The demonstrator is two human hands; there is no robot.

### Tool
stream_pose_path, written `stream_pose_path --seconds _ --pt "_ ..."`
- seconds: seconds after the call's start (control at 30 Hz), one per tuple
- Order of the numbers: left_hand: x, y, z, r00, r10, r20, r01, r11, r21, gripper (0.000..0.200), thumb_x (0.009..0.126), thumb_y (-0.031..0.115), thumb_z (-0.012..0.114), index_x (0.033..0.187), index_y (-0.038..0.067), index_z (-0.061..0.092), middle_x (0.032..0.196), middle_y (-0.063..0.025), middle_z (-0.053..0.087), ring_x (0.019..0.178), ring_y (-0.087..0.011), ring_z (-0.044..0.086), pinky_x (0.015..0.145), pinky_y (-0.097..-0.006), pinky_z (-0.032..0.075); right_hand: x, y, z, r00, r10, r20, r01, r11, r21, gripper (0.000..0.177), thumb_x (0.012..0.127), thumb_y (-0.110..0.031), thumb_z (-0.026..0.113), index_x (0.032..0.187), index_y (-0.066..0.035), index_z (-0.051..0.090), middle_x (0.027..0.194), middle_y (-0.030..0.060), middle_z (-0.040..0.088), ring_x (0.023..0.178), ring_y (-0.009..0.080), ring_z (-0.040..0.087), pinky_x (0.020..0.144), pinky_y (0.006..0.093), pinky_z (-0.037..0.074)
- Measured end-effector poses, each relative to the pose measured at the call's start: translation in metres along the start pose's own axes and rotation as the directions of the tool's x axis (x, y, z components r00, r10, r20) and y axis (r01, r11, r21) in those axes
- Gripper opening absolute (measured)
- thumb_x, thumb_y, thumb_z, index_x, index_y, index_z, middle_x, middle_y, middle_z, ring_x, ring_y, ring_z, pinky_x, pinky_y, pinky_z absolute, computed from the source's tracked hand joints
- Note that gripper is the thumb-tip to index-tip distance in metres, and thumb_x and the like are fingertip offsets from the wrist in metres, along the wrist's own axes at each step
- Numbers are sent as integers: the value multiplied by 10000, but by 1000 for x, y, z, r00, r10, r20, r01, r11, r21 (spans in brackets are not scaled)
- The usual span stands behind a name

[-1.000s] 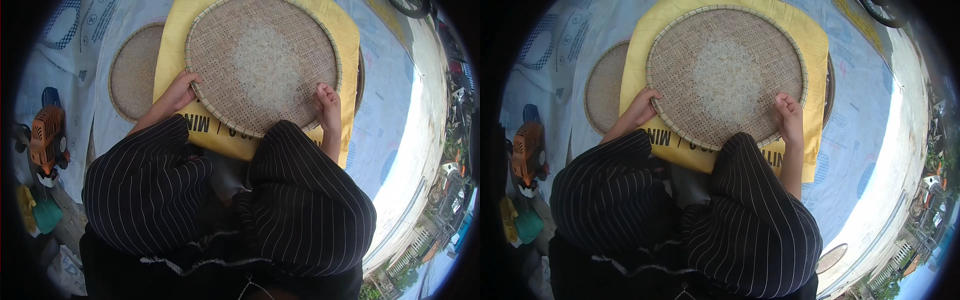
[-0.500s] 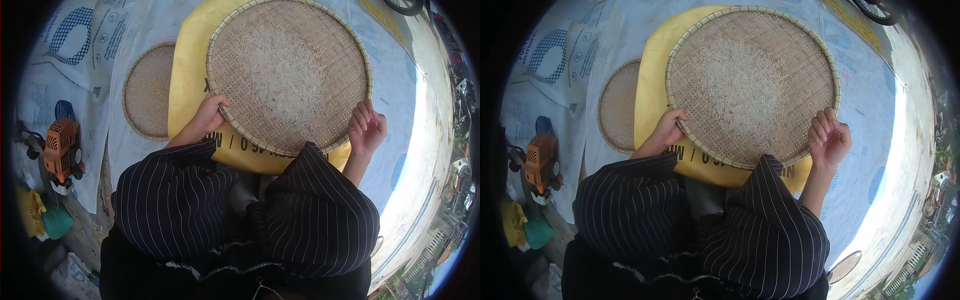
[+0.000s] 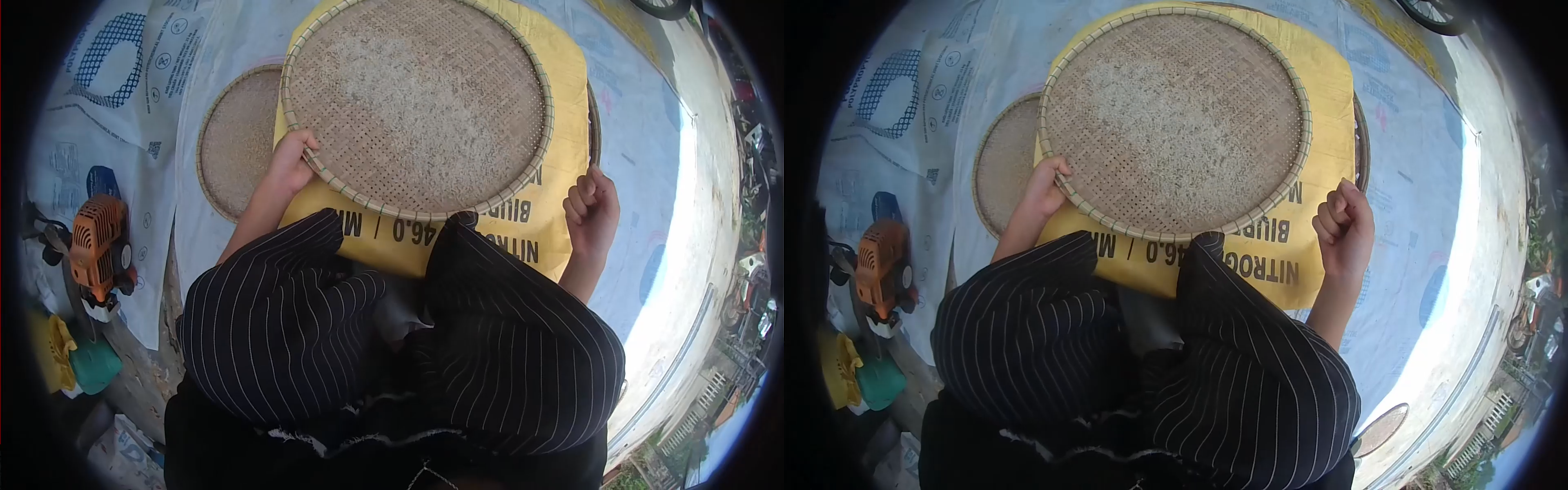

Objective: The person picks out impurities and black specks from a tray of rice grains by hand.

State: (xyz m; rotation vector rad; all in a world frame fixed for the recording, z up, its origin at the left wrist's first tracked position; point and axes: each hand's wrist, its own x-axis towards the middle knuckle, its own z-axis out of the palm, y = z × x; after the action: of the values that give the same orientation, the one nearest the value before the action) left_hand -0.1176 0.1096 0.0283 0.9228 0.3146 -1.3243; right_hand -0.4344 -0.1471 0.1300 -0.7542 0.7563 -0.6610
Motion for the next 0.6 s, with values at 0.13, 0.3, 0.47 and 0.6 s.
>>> stream_pose_path --seconds 0.13,0.3,0.47,0.6 --pt "18 -30 -15 978 184 -103 -177 982 71 513 648 -32 414 1158 -74 385 1094 -195 506 997 -321 543 891 -448 466 11 12 2 1000 -1 -5 0 985 -172 276 880 -193 485 629 -109 407 497 -69 220 401 42 175 365 214 150" --pt "4 -37 -13 992 117 -48 -112 990 87 556 641 -53 420 1195 -79 377 1061 -159 528 947 -292 557 863 -427 479 11 19 9 996 -82 28 87 936 -342 256 886 -195 520 657 -84 492 490 -78 261 392 32 193 378 219 146" --pt "16 -56 -41 988 136 -71 -124 980 155 531 660 -43 418 1187 -91 379 1089 -182 525 975 -283 559 859 -427 484 42 42 -5 1000 -25 -14 11 774 -633 207 882 -198 546 735 -56 579 485 -89 325 402 28 215 397 218 161" --pt "20 -57 -43 993 112 -44 -108 990 92 497 677 -36 426 1169 -92 391 1056 -173 536 955 -277 565 847 -419 490 75 61 -2 983 -134 125 176 507 -844 128 848 -166 595 826 -43 619 485 -67 374 436 37 276 433 224 212"
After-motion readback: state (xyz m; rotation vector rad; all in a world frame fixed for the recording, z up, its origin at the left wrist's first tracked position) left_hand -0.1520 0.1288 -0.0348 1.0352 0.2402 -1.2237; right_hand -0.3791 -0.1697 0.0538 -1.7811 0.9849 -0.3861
